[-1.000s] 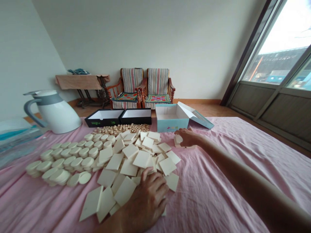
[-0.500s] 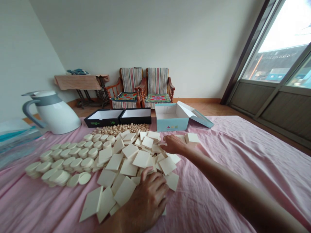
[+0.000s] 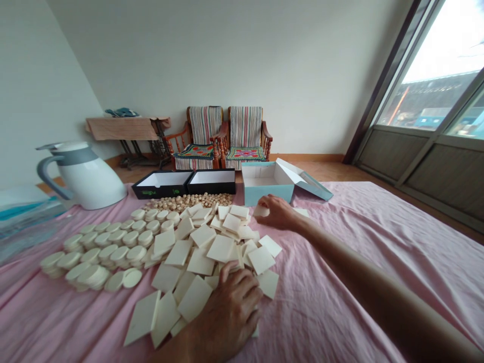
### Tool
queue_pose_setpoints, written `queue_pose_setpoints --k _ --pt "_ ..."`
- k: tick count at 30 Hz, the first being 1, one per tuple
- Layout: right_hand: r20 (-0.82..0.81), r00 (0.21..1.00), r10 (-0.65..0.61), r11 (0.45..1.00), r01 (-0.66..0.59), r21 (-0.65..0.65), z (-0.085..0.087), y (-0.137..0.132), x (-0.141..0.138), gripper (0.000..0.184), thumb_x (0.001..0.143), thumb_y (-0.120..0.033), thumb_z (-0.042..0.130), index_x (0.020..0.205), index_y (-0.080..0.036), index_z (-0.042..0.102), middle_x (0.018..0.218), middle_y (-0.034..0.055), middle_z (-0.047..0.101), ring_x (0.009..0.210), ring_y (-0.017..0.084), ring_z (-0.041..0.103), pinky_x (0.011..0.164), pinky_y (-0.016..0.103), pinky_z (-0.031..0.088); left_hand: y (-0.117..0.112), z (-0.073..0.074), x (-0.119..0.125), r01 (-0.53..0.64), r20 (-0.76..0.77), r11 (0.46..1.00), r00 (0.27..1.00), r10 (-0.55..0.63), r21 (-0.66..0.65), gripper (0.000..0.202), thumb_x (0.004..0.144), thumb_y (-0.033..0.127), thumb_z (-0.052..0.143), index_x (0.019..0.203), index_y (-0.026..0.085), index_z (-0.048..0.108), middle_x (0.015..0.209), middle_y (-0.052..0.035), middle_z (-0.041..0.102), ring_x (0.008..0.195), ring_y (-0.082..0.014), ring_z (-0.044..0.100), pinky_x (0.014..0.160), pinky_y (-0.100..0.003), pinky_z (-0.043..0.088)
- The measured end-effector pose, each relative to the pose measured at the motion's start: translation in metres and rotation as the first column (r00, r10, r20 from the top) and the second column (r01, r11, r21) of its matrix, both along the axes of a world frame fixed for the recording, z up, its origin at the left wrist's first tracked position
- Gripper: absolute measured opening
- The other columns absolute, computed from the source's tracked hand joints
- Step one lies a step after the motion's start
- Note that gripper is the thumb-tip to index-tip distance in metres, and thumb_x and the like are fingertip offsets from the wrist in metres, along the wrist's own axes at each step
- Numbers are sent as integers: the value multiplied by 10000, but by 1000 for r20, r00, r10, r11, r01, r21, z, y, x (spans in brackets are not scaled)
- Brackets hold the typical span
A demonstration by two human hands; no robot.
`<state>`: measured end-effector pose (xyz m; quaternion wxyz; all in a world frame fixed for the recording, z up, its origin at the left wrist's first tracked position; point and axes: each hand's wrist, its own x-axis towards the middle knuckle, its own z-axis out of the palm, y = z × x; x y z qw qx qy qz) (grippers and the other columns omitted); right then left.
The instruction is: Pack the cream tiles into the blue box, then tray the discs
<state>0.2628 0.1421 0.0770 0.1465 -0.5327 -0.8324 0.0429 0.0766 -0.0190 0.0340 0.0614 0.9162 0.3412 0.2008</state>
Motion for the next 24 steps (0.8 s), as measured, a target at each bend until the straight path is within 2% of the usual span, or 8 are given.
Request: queue_pose_setpoints --k 3,8,11,13,16,19,21,24 --pt "83 996 -29 1000 29 5 5 13 26 472 677 -357 642 1099 -157 574 1070 116 597 963 250 564 793 315 394 0 0 0 -5 -5 1000 1000 5 -20 77 892 216 505 900 195 579 907 -10 596 944 -185 495 1044 -466 225" --pt "235 972 17 996 3 -86 -7 18 50 474 656 -313 649 1095 -149 580 1077 132 582 1010 290 540 829 379 370 0 -3 0 -6 11 1000 1000 7 -19 52 875 210 529 890 199 578 905 -8 599 954 -185 504 1048 -463 213" --pt "228 973 34 997 -17 -78 -13 13 51 465 671 -281 635 1113 -150 573 1088 131 584 1013 286 540 852 393 360 0 -3 0 -12 16 1000 1000 12 -8 56 878 211 525 883 198 579 911 -8 607 957 -185 508 1047 -461 205" --pt "149 987 51 998 -47 -30 -12 7 49 446 697 -241 603 1134 -155 565 1115 125 583 1036 274 534 869 388 361 0 -3 0 -18 11 1000 1000 18 -5 50 876 214 530 875 198 578 909 2 609 954 -176 508 1045 -446 206" --pt "39 972 230 972 -228 -61 -7 -9 44 399 706 -137 552 1102 -164 580 1132 101 594 1058 228 533 890 344 377 0 -3 0 -16 5 1000 1000 16 -2 48 876 225 538 869 199 577 909 11 611 955 -168 508 1043 -428 209" --pt "41 898 438 885 -423 -193 -7 -28 37 472 652 -81 580 1116 -168 576 1169 96 590 1105 226 514 924 343 380 0 -3 0 -20 -2 1000 1000 20 10 55 877 232 540 884 201 585 909 6 613 955 -174 508 1050 -438 204" --pt "79 879 471 866 -443 -233 -13 -38 34 538 632 -87 617 1158 -177 553 1191 102 579 1131 255 494 930 390 379 0 -3 0 -18 -7 1000 1000 18 12 54 873 231 546 897 204 587 911 5 614 959 -177 508 1053 -446 203" --pt "86 890 448 880 -421 -221 -26 -47 32 571 650 -134 653 1204 -176 521 1187 116 572 1122 276 492 923 435 376 1 -3 0 -11 -8 1000 1000 10 -6 55 877 231 543 904 207 584 919 8 612 974 -178 506 1058 -458 192"
